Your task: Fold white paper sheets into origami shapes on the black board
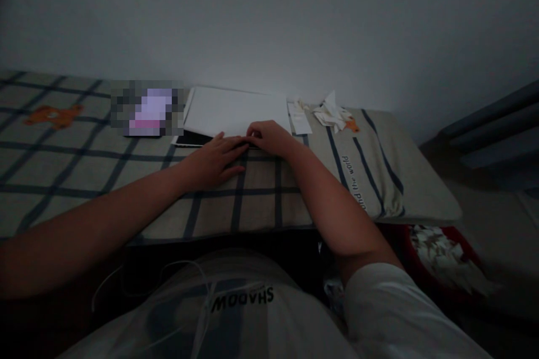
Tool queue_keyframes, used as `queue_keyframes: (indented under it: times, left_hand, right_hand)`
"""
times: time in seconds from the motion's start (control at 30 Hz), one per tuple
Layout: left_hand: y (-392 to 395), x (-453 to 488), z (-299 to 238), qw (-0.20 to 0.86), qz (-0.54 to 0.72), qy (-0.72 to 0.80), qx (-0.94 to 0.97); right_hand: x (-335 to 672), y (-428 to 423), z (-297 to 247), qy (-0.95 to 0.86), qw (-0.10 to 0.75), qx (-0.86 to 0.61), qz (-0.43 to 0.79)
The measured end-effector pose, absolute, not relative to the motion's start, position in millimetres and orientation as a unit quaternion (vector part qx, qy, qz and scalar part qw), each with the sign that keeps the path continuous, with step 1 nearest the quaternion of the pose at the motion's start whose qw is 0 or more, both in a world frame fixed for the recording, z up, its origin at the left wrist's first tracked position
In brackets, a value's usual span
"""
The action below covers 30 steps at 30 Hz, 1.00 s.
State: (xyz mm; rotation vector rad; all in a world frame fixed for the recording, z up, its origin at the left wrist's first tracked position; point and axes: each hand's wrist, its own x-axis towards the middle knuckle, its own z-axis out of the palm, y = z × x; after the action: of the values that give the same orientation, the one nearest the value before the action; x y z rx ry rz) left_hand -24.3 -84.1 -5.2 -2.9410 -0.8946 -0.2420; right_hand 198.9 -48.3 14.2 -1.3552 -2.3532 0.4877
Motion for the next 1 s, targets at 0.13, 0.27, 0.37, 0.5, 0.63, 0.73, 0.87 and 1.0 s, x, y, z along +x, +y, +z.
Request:
queue_keyframes:
  times: [0.13,0.27,0.37,0.5,0.63,0.73,0.87,1.0]
  left_hand:
    - [-95,-23,-2,0.045,-0.081,-0.321,-0.942]
    - [-101,-22,-1,0.054,-0.081,-0.335,-0.937]
    - [-101,-23,-1,0.049,-0.078,-0.339,-0.936]
    - [-99,-23,0,0.037,-0.074,-0.348,-0.934]
    - [-98,-23,1,0.030,-0.067,-0.351,-0.933]
    - [-98,-23,3,0.026,-0.059,-0.351,-0.934]
    - [-98,-23,4,0.018,-0.054,-0.353,-0.934]
    - [-97,-22,5,0.004,-0.053,-0.351,-0.935]
  right_hand:
    - [198,-48,14,-0.845,0.181,-0.475,0.166]
    - [199,-47,14,-0.848,0.184,-0.467,0.168]
    - [200,-48,16,-0.843,0.181,-0.475,0.176]
    - [201,-48,17,-0.839,0.179,-0.478,0.187]
    - [202,-46,16,-0.841,0.183,-0.474,0.188]
    - [203,-46,15,-0.842,0.184,-0.470,0.190]
    - [203,-45,14,-0.839,0.181,-0.475,0.192]
    - [203,-45,13,-0.840,0.186,-0.469,0.197]
